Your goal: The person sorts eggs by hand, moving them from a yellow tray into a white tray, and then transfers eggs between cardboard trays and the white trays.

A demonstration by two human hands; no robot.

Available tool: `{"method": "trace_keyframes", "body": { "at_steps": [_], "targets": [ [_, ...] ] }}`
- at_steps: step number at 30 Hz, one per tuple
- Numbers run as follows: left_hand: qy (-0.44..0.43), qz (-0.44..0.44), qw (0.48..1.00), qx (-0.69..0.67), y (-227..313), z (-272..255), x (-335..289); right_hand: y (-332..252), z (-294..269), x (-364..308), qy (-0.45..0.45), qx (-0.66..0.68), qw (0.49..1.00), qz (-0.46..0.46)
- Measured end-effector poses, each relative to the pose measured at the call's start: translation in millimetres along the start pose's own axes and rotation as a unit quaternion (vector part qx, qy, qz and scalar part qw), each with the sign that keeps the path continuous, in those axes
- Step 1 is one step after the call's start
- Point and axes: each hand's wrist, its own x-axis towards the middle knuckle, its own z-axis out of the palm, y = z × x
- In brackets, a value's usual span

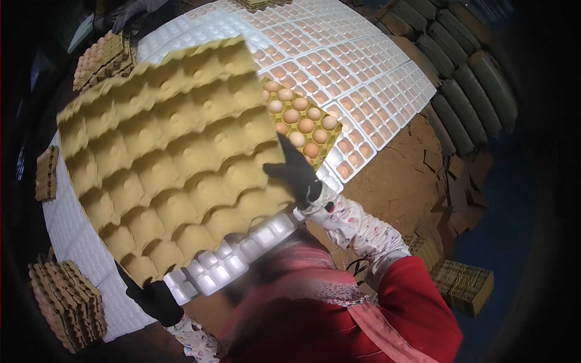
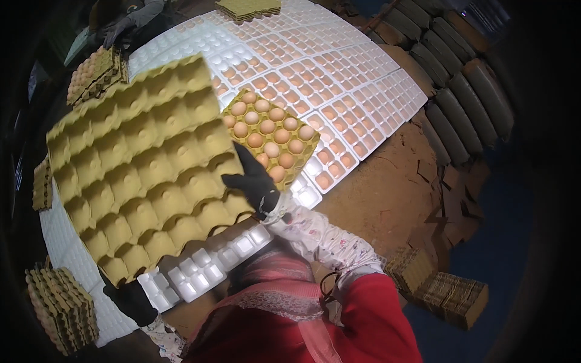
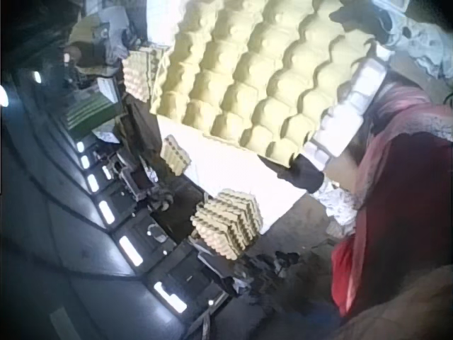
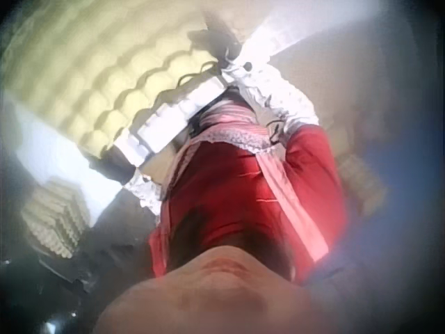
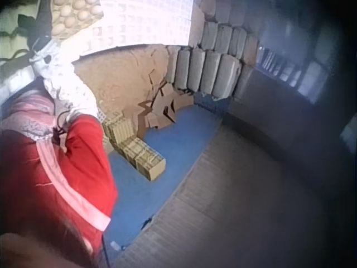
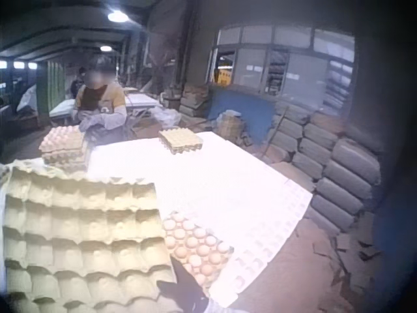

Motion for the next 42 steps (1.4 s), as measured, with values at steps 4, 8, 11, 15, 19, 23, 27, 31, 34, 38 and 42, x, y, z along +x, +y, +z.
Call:
{"method": "trace_keyframes", "body": {
  "at_steps": [4, 8, 11, 15, 19, 23, 27, 31, 34, 38, 42],
  "targets": [
    [0.106, 0.02, 0.974, 0.197, -98, 23, 52, -86, -92, 24, 0.049, 0.039, 0.99, -0.129],
    [0.174, -0.077, 0.891, 0.411, -177, 17, 52, -144, -265, 61, 0.123, 0.064, 0.976, -0.169],
    [0.225, -0.143, 0.826, 0.497, -221, -26, 40, -158, -397, 91, 0.192, 0.069, 0.966, -0.161],
    [0.317, -0.208, 0.836, 0.396, -259, -45, 29, -147, -544, 118, 0.294, 0.009, 0.948, -0.12],
    [0.264, -0.299, 0.868, 0.296, -290, -38, 48, -156, -653, 102, 0.377, -0.358, 0.825, -0.22],
    [0.292, -0.258, 0.869, 0.306, -291, -19, 50, -112, -431, 150, 0.238, -0.548, 0.734, -0.323],
    [0.286, -0.235, 0.914, 0.164, -306, -16, 57, -27, -327, 221, -0.061, -0.272, 0.931, 0.235],
    [0.318, -0.249, 0.863, 0.303, -315, -16, 53, 2, -274, 245, -0.088, -0.227, 0.912, 0.331],
    [0.33, -0.194, 0.871, 0.309, -316, 1, 61, -3, -251, 249, -0.079, -0.198, 0.927, 0.309],
    [0.333, -0.197, 0.855, 0.346, -287, 2, 66, -17, -210, 223, -0.071, -0.13, 0.953, 0.264],
    [0.319, -0.174, 0.871, 0.33, -226, -13, 64, -19, -146, 170, -0.068, -0.061, 0.968, 0.236]
  ]
}}
